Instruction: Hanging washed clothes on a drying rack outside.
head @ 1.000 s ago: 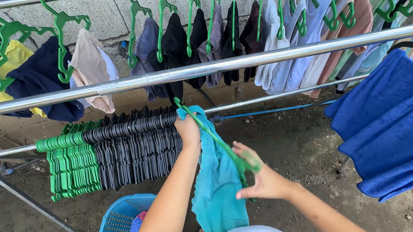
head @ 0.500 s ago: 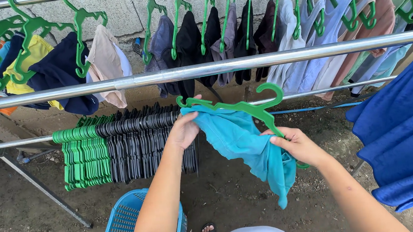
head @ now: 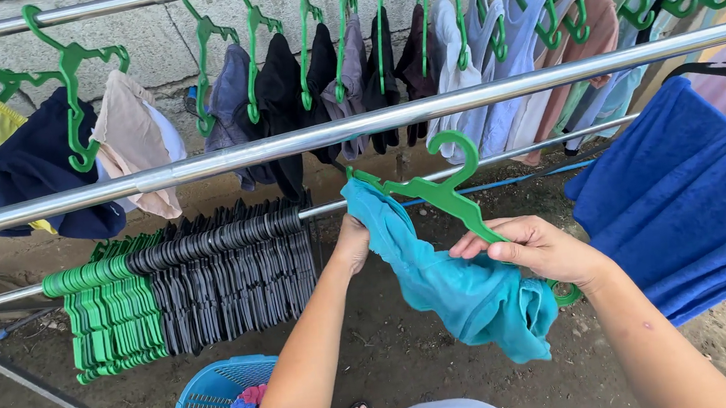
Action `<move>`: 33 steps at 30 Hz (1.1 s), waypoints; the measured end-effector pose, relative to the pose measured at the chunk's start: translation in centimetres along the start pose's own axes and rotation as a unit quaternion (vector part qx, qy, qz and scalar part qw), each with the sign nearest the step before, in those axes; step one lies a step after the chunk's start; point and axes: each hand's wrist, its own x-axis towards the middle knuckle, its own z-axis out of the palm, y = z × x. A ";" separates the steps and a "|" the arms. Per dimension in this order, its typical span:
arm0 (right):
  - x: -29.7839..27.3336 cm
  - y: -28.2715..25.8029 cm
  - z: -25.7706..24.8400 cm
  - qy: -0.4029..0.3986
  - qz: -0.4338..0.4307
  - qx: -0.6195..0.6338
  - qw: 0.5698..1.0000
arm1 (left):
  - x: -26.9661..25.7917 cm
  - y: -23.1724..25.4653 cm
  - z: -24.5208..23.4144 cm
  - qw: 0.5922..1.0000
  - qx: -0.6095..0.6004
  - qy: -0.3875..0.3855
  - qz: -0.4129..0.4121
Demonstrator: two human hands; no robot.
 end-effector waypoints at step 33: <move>-1.2 3.4 -1.9 0.149 0.109 -0.121 0.975 | -1.6 -1.2 2.1 0.965 0.137 -0.024 -0.221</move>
